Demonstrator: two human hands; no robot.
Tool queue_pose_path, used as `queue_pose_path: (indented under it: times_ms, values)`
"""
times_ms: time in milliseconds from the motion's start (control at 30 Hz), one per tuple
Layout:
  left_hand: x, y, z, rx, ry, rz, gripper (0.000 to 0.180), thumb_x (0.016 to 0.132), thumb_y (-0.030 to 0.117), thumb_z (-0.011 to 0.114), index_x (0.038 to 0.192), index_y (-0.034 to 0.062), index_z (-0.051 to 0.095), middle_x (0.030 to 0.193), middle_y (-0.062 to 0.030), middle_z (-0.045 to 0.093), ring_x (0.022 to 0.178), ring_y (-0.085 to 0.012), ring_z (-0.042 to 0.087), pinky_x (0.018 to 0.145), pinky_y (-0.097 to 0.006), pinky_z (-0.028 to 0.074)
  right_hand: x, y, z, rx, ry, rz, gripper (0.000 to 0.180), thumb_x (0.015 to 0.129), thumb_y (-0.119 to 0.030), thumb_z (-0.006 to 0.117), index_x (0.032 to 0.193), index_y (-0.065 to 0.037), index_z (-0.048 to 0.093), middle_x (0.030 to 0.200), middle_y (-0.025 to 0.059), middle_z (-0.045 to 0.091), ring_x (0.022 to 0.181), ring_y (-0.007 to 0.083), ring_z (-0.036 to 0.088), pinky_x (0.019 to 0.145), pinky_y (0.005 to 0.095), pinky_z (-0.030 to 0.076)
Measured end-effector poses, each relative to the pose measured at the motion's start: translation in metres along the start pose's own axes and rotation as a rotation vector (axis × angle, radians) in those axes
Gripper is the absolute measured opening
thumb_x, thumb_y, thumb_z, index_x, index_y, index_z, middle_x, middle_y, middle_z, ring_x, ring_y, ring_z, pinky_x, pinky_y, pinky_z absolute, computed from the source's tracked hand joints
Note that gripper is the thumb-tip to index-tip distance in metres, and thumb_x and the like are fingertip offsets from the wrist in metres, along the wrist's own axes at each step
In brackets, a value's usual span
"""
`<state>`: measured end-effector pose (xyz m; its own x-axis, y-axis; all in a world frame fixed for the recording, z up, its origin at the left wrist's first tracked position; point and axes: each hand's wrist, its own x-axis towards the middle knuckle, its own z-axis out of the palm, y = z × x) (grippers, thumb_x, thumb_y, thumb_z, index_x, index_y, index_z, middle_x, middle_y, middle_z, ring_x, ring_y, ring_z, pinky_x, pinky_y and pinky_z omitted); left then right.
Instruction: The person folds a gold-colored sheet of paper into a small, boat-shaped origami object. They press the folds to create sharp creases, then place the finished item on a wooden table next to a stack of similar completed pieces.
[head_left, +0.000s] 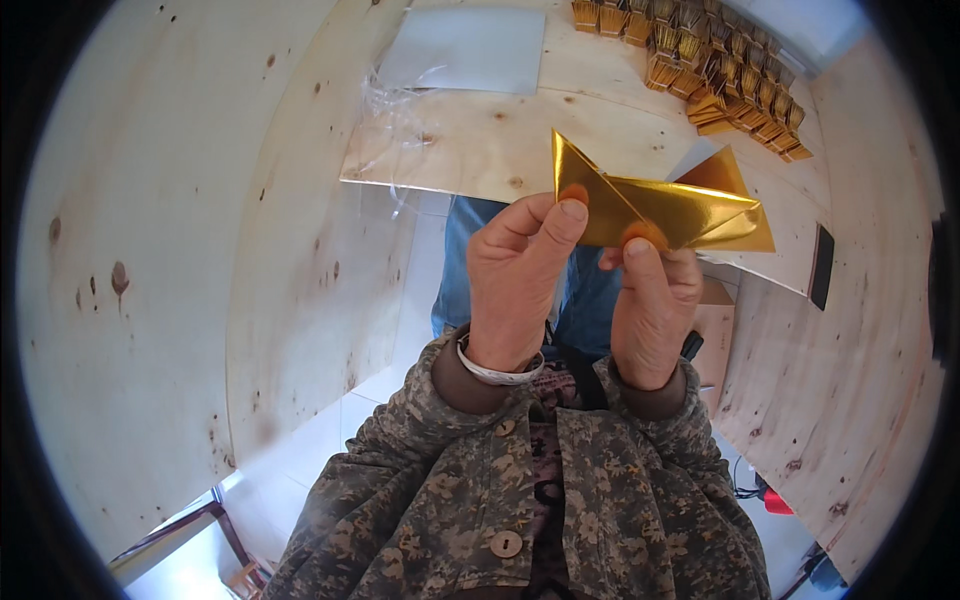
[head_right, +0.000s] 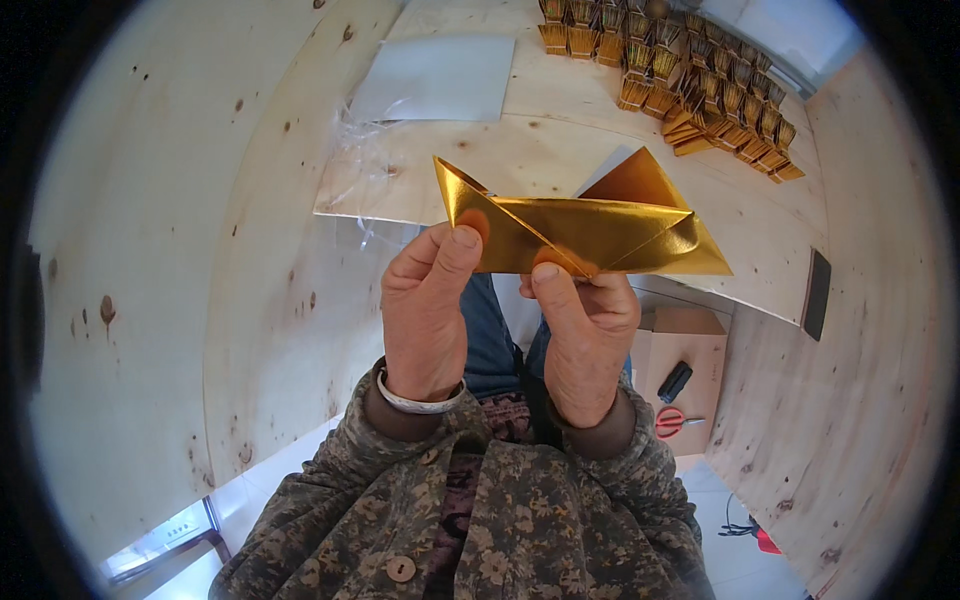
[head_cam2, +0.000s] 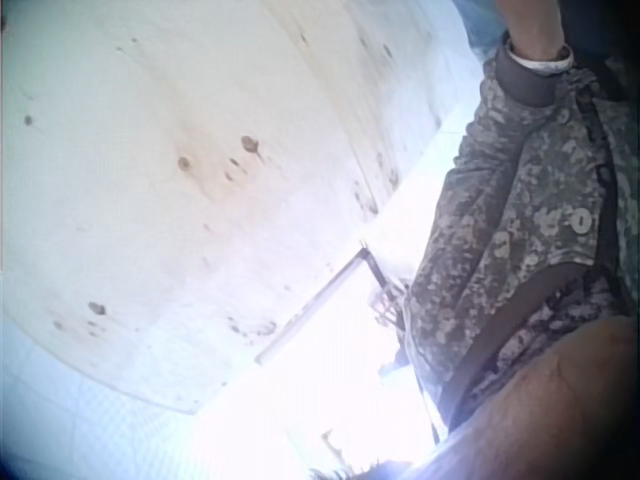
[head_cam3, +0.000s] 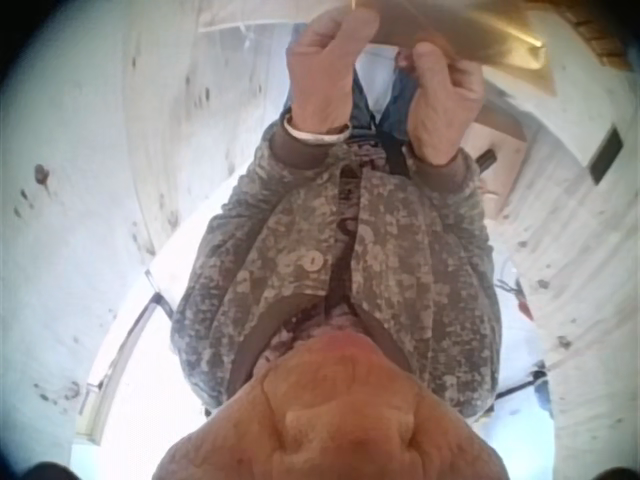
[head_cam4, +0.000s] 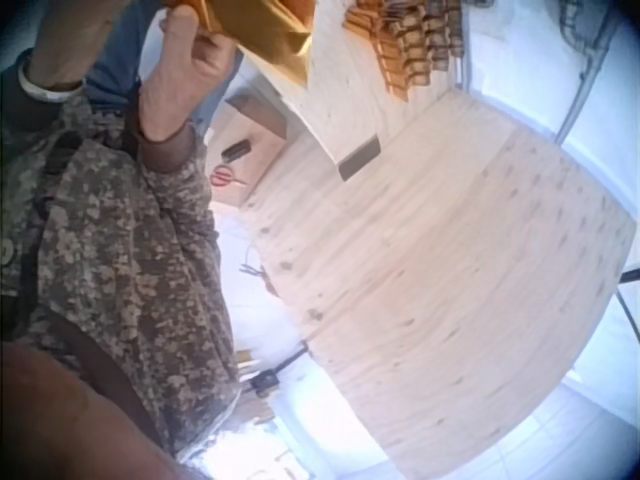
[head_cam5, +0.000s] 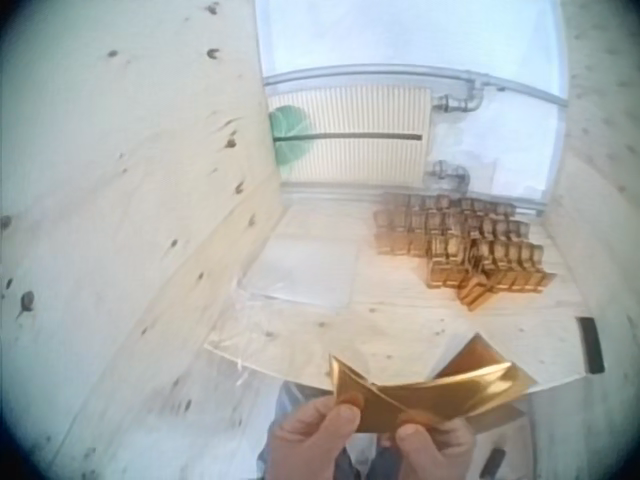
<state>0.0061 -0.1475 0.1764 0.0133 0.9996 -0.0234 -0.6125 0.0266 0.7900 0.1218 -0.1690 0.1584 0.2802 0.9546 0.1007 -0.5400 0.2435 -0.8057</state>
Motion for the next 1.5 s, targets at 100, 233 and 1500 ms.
queue_pose_path:
  times_ms: [100, 233, 1500]
  values:
    - [-0.002, 0.000, 0.000, -0.022, 0.006, -0.002, 0.023, 0.097, 0.020, 0.071, 0.109, 0.0003, 0.072, 0.105, -0.0026, 0.072, 0.098, -0.0093, 0.063, 0.092, -0.026, 0.047, -0.001, -0.002, -0.001, -0.018, -0.013, -0.008, 0.017, 0.096, -0.007, 0.068, 0.112, -0.001, 0.066, 0.099, 0.0065, 0.069, 0.086, 0.0130, 0.062, 0.079, 0.0286, 0.051]
    - [-0.003, 0.001, 0.004, -0.027, 0.027, -0.049, 0.024, 0.097, 0.017, 0.071, 0.111, -0.0026, 0.072, 0.101, -0.0026, 0.071, 0.091, -0.0067, 0.061, 0.083, -0.022, 0.048, -0.001, -0.004, -0.002, -0.022, 0.006, -0.007, 0.017, 0.096, -0.007, 0.068, 0.111, 0.000, 0.066, 0.100, 0.0060, 0.069, 0.085, 0.0125, 0.062, 0.080, 0.0284, 0.051]
    - [-0.004, -0.012, -0.002, 0.120, 0.030, -0.058, 0.022, 0.095, 0.015, 0.072, 0.107, -0.0032, 0.075, 0.127, -0.0117, 0.067, 0.077, -0.0086, 0.059, 0.066, -0.023, 0.049, -0.001, -0.001, -0.006, -0.120, -0.161, 0.173, 0.023, 0.094, -0.001, 0.069, 0.117, 0.003, 0.069, 0.110, 0.0074, 0.072, 0.098, 0.0131, 0.066, 0.090, 0.0280, 0.052]
